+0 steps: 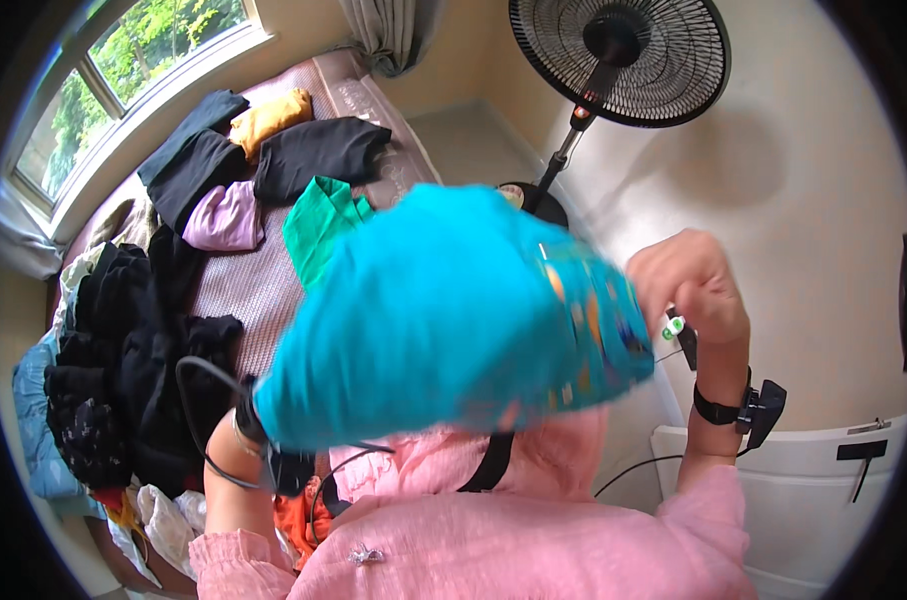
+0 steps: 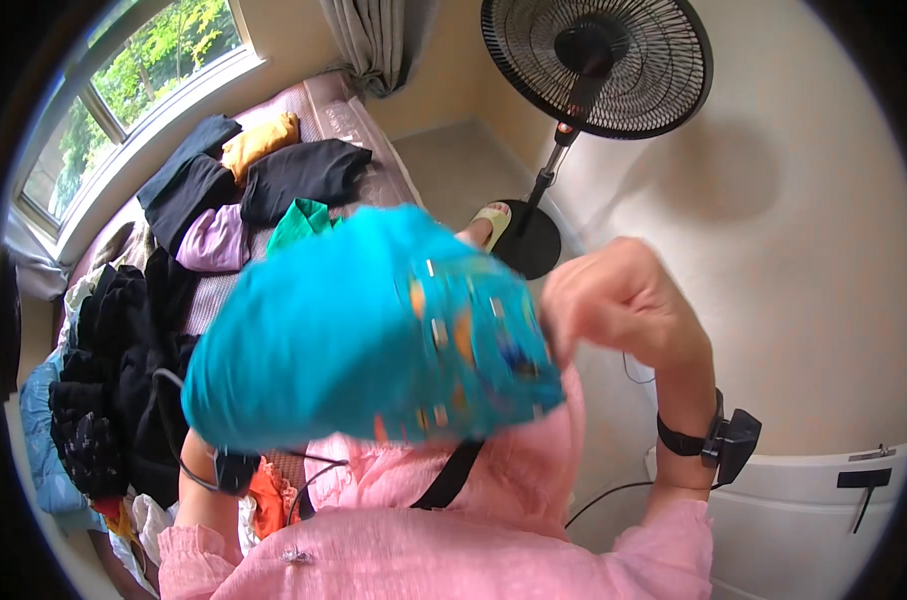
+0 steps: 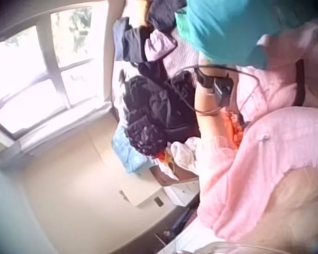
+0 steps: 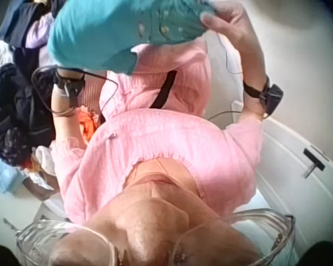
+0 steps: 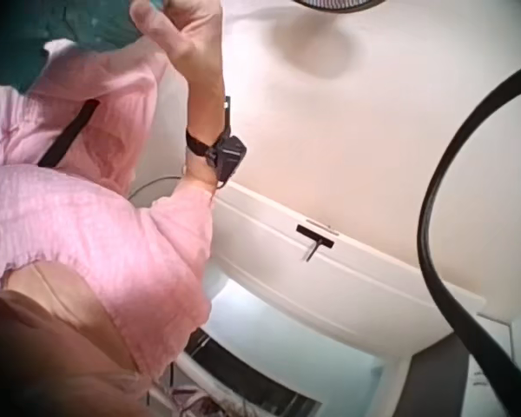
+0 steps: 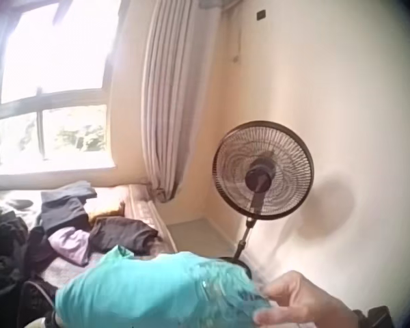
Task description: Sort and fold various clothing items including shirts and pants on a bed.
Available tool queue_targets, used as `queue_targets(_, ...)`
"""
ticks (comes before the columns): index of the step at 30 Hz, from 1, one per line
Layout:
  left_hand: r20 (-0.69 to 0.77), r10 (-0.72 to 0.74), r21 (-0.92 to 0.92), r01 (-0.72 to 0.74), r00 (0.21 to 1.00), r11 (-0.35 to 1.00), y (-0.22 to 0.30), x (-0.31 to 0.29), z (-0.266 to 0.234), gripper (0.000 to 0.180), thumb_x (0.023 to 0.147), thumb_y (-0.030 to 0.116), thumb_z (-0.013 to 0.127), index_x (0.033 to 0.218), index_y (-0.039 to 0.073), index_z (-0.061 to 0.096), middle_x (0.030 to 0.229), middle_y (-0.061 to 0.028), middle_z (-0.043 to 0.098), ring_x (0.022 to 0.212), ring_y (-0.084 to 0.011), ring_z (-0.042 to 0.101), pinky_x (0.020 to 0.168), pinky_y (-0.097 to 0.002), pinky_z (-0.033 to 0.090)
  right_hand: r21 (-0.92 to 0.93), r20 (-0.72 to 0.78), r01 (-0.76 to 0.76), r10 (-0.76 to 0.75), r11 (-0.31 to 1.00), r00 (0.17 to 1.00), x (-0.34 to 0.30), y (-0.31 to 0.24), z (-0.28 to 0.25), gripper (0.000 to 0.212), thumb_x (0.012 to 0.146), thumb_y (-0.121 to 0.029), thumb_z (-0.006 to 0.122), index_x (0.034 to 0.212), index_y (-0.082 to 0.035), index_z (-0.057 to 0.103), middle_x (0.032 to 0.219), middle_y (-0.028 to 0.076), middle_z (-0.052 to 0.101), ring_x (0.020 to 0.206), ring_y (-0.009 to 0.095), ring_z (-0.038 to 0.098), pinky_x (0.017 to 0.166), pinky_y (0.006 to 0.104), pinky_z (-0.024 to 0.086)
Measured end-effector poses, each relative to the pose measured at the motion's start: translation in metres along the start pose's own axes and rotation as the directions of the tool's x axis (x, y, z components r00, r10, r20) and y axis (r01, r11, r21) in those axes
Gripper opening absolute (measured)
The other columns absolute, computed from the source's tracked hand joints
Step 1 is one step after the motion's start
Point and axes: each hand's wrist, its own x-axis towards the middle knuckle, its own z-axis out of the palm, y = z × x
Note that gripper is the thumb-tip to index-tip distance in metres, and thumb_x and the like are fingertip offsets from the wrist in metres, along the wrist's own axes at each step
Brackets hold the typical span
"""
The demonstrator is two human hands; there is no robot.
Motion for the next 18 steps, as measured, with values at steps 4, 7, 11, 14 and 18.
queue_targets(4,0.159,-0.175,0.049,0.169,0.972,0.984,-0.025,-0.025,0.033,0.035,0.090,0.013,0.046,0.122,0.000,0.048,0.115,-0.0129,0.056,0.103,-0.0170,0.056,0.094,-0.0316,0.041,0.050,-0.231,-0.069,0.078,0.996,0.970,0.003,0.023,0.016,0.057,0.096,-0.040,0.033,0.083,0.006,0.065,0.080,0.016,0.066,0.066,0.022,0.060,0.063,0.0316,0.046)
queue_targets(7,0.212,-0.283,0.044,0.280,0.935,0.959,-0.040,-0.048,0.055,0.035,0.090,0.013,0.046,0.122,0.000,0.049,0.115,-0.0129,0.056,0.103,-0.0172,0.056,0.094,-0.0318,0.041,0.264,0.005,-0.162,0.167,0.951,0.986,0.013,0.053,0.056,0.055,0.095,-0.040,0.034,0.105,0.008,0.059,0.107,0.019,0.061,0.103,0.027,0.055,0.090,0.0351,0.040)
queue_targets(11,0.225,-0.365,-0.016,0.378,0.903,0.926,-0.055,-0.070,0.067,0.034,0.090,0.013,0.046,0.122,0.000,0.049,0.115,-0.0128,0.056,0.103,-0.0174,0.056,0.094,-0.0321,0.041,0.549,0.343,-0.386,0.221,0.741,0.913,0.008,0.078,0.110,0.050,0.097,-0.035,0.032,0.123,0.003,0.049,0.128,0.015,0.049,0.125,0.025,0.039,0.107,0.0341,0.024)
queue_targets(14,0.205,-0.398,-0.067,0.419,0.894,0.906,-0.061,-0.079,0.066,0.034,0.090,0.013,0.046,0.121,0.000,0.049,0.115,-0.0128,0.056,0.103,-0.0175,0.056,0.094,-0.0324,0.041,0.579,0.479,-0.497,0.223,0.646,0.849,-0.010,0.087,0.152,0.046,0.096,-0.035,0.034,0.126,-0.005,0.048,0.134,0.012,0.044,0.127,0.023,0.036,0.108,0.0356,0.024)
queue_targets(18,0.113,-0.432,-0.177,0.446,0.895,0.878,-0.062,-0.080,0.054,0.034,0.090,0.012,0.045,0.121,0.000,0.050,0.115,-0.0127,0.056,0.103,-0.0178,0.056,0.095,-0.0327,0.041,0.554,0.592,-0.547,0.165,0.627,0.789,-0.025,0.088,0.178,0.043,0.095,-0.035,0.036,0.126,-0.009,0.050,0.135,0.010,0.042,0.127,0.022,0.036,0.108,0.0375,0.025)
